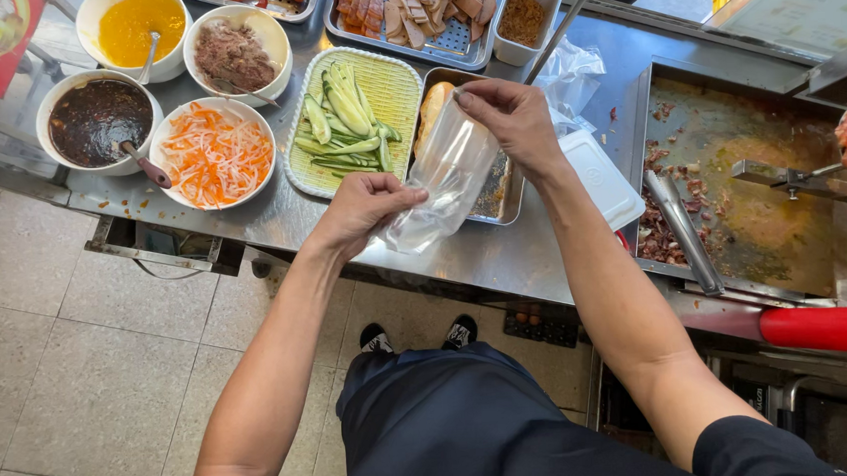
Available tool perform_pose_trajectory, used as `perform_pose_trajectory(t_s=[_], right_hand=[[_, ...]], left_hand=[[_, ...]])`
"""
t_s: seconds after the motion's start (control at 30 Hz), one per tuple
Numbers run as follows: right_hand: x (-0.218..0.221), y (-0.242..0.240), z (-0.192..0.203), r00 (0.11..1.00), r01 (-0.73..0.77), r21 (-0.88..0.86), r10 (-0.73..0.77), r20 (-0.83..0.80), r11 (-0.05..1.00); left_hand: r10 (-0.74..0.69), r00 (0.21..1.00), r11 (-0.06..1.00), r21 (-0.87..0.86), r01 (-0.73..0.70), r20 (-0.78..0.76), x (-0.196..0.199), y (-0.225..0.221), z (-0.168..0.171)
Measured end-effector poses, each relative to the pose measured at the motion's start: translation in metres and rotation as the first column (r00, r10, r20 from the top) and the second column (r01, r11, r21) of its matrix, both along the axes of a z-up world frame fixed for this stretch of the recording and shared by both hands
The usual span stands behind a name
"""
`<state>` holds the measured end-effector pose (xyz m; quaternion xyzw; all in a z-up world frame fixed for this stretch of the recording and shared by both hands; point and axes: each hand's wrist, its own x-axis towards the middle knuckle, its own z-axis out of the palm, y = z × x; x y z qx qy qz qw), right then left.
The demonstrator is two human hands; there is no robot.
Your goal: The person prepares a take-out container by scooping yellow rice into it, adding sauce, then using tongs to add various sliced meats and vegetables, and finally placing the container into a plastic bag.
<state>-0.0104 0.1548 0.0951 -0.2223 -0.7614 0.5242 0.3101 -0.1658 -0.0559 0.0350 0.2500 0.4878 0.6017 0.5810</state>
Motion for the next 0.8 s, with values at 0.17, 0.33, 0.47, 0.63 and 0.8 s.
perform_pose_trajectory(t_s=[0.17, 0.33, 0.47, 0.63, 0.8], right_hand=[[-0.001, -0.045, 0.016, 0.897, 0.137, 0.118, -0.174, 0.406, 0.983], [0.004, -0.056, 0.019, 0.865, -0.101, -0.228, 0.199, 0.461, 0.968], [0.011, -0.043, 0.017, 0.922, 0.001, -0.235, 0.090, 0.375, 0.972], [0.012, -0.057, 0.006, 0.962, 0.240, 0.174, -0.258, 0.090, 0.955], [0.017, -0.049, 0.008, 0.883, 0.469, 0.162, -0.454, -0.119, 0.868]], left_hand=[[0.271, 0.925, 0.961, -0.016, -0.277, 0.267, 0.007, 0.019, -0.006], [0.239, 0.911, 0.960, 0.061, -0.274, 0.337, 0.020, 0.030, -0.010], [0.179, 0.953, 0.980, 0.040, -0.194, 0.245, 0.017, 0.023, -0.006], [0.283, 0.932, 0.959, -0.052, -0.278, 0.226, 0.014, 0.026, -0.010], [0.736, 0.655, 0.675, -0.256, -0.692, 0.170, -0.009, 0.023, -0.019]])
